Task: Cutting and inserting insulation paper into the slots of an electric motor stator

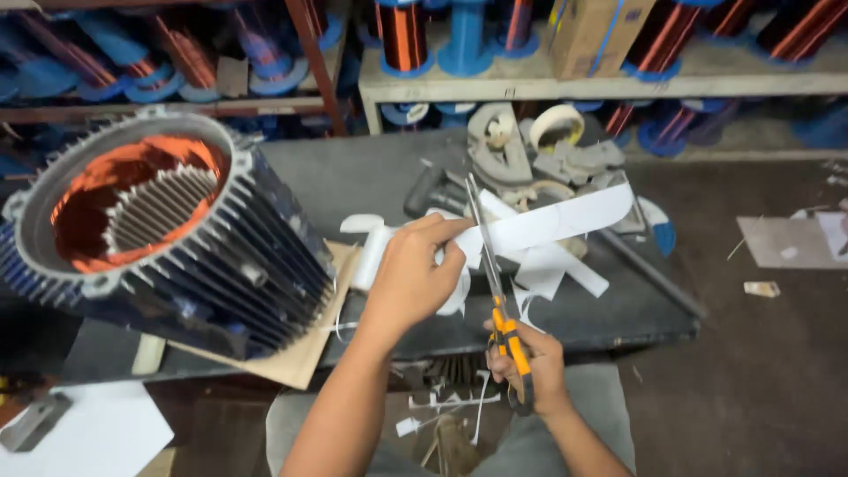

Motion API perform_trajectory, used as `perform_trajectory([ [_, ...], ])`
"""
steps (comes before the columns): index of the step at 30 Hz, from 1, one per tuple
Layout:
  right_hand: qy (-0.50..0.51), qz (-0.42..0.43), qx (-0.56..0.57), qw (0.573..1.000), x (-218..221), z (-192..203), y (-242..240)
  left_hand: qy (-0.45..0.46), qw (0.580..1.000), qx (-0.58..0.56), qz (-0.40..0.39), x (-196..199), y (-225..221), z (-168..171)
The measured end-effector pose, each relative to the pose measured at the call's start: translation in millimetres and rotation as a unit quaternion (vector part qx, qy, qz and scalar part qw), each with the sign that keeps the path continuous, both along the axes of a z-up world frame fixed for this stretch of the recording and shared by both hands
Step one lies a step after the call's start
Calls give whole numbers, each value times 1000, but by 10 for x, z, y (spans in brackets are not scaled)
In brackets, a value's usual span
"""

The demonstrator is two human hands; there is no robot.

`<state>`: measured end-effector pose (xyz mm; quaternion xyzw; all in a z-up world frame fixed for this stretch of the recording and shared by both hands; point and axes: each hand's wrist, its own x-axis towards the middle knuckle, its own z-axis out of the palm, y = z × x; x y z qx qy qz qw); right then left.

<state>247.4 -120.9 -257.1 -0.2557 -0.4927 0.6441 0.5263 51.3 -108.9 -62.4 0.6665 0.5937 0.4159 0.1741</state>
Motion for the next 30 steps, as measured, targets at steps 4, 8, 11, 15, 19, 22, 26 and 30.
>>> perform_trajectory([
  [4, -61, 3, -26, 998, 131, -364, -227, -31, 997, -67, -15, -45, -25, -417],
  [8, -96, -6, -149, 984, 231, -392, -357, -33, 998, -61, -4, -204, -34, -851],
  [11, -92, 3, -122, 988, 398, -380, -328, -12, 995, -88, 51, -267, -58, -856],
  [15, -86, -17, -46, 995, 570, -195, -318, 120, 988, -60, 78, -304, 102, -1231],
  [19, -39, -25, -22, 999, 788, -123, -350, 230, 965, 40, 123, -10, 189, -1269],
  [22, -13, -51, -62, 997, 921, -158, -377, 227, 973, -3, -43, 293, 408, -1410],
  [26, 44, 26, 21, 998, 971, -54, -412, 337, 936, -59, -83, 465, 651, -1521],
  [30, 70, 33, 47, 996, 1029, -14, -495, 194, 967, -107, -126, 518, 554, -1107],
])
